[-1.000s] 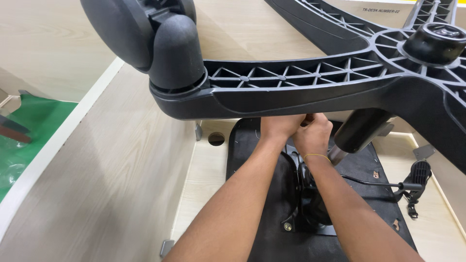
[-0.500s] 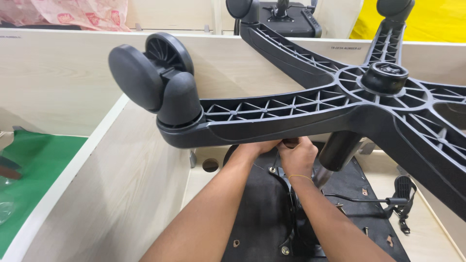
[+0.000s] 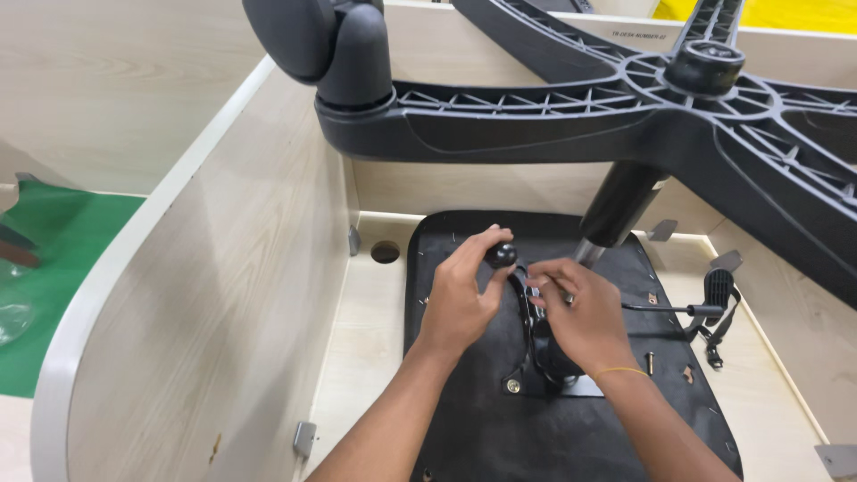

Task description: The person assembles the base of an office chair by attaching the seat to the central column and securing it with screws. They use a screwdriver to tighten the screws and ensure the seat is firmly attached to the base.

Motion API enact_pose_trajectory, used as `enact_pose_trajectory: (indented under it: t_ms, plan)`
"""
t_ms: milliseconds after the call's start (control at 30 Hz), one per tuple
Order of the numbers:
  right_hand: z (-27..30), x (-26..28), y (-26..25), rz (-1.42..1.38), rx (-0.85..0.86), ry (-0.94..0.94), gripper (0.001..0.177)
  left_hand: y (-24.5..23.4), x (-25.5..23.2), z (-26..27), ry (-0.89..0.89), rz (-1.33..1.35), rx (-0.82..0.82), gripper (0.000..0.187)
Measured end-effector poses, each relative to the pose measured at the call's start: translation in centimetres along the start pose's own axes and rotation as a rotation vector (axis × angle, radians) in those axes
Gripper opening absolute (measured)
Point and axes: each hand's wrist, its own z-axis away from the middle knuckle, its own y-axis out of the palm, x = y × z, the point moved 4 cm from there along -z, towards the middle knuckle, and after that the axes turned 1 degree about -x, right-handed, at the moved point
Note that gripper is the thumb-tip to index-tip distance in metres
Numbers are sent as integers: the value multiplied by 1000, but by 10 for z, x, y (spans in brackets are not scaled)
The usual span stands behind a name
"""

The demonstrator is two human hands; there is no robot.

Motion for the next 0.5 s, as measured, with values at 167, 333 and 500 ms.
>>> enact_pose_trajectory:
  t_ms: [167, 333, 500]
  plan:
    - [47, -25, -33, -29, -94, 82, 19, -6, 4, 48, -98, -61, 72, 32]
    - [77, -64, -68, -19, -251, 122, 20, -3, 8, 85, -174, -125, 219, 34]
    - [81, -111, -88, 97, -254, 253, 25, 8, 15, 121, -288, -276, 434, 38]
